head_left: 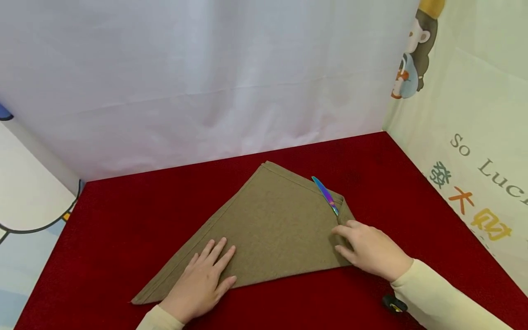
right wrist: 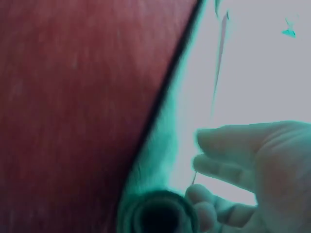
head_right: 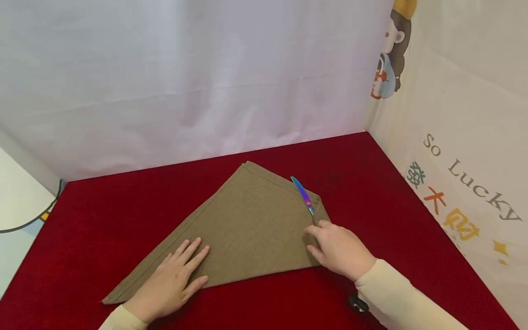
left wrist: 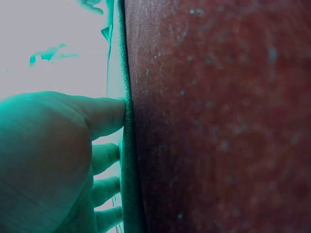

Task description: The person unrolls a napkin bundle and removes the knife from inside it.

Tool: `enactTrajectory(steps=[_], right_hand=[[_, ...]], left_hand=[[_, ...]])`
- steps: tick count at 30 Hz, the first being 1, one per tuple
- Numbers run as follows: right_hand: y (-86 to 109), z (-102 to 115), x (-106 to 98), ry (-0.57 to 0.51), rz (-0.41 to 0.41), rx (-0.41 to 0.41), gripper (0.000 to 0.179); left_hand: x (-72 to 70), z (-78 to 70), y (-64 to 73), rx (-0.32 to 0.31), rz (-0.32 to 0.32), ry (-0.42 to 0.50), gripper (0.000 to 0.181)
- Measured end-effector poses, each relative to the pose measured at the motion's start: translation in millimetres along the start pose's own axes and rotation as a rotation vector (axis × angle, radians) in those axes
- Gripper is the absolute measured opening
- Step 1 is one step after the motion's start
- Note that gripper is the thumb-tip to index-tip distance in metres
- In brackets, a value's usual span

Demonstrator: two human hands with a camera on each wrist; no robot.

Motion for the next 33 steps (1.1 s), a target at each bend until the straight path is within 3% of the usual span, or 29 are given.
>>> enactTrajectory(steps=[2,6,12,17,26,33], right_hand=[[-3.9,4,3,0.046,0.019,-0.017,0.031],[-6.6,1,4,0.107,0.024,0.039,0.036],[-2.2,-10,1,0.08,0.009,0.075,0.038],[5.2,-22,-6,-0.008,0.02,0.129,0.04],[10.6,-55,-11,-0.28,0.171,0.153,0.042],[18.1,-67,-10,-0.363,0.153,0.18,0.026]], left_hand=[[-0.8,0.0,0.1,0.001,-0.005,0.003,0.063],[-1.6,-0.7,0.6,-0.004,0.008,0.01,0.063],[-2.8,-1.9,1.5,-0.01,0.022,0.017,0.063],[-2.0,-1.5,0.6,-0.014,0.029,0.017,0.064],[-1.2,0.8,0.3,-0.012,0.031,0.022,0.064],[-3.2,0.2,0.9,-0.011,0.035,0.029,0.064]])
Point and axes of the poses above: each hand's wrist, its own y-axis away from the middle knuckle, its own x-axis out of the palm, z = x × y, the point moved 1 cm from there along -y, towards the middle knuckle, and after that the axes turned 12 degrees about z, right-handed, at the moved point
